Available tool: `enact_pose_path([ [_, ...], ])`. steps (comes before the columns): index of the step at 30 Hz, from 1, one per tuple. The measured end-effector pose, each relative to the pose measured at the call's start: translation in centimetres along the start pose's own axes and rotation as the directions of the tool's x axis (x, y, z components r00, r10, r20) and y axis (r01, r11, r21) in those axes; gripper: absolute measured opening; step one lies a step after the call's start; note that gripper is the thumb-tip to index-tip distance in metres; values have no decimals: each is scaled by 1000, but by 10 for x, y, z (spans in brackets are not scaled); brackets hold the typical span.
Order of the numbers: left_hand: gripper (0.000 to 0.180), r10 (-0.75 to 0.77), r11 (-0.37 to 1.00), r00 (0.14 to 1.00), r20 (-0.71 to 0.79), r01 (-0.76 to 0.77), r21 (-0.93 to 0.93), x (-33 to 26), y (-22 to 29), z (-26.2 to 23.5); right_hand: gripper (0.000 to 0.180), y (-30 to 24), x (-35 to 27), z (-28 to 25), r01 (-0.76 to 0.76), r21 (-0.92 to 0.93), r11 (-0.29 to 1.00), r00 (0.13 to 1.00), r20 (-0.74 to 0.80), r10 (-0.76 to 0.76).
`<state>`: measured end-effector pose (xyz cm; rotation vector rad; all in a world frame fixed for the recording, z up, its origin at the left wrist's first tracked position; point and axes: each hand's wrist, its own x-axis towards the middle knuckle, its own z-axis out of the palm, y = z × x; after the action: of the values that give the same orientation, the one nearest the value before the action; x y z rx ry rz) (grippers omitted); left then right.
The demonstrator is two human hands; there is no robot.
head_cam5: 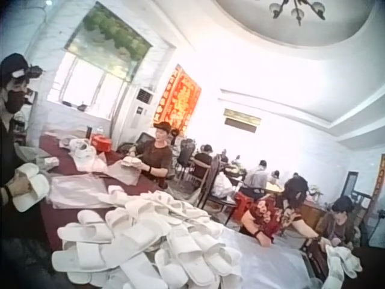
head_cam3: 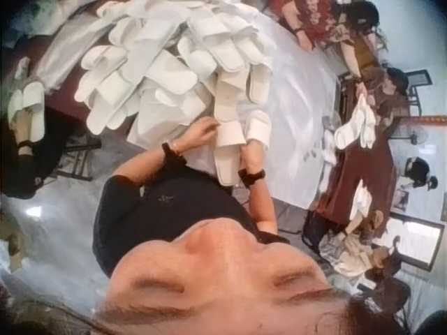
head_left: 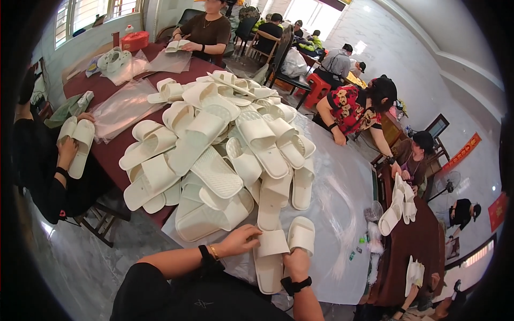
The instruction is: Assembling and quality checking shoe components in a manufacturing setting.
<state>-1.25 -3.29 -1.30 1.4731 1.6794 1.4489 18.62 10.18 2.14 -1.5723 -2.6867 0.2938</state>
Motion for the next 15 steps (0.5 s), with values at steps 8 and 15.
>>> enact_pose_path([
  [8, 25, -14, 999, 999, 35, 15, -33, -10, -25, -2, 36, 29, -3, -14, 200, -52, 979, 980, -8, -200],
  [15, 23, 6, 998, 998, 62, -2, -63, -9, -25, -3, 29, 56, -28, -45, 145, -58, 988, 989, -27, -146],
])
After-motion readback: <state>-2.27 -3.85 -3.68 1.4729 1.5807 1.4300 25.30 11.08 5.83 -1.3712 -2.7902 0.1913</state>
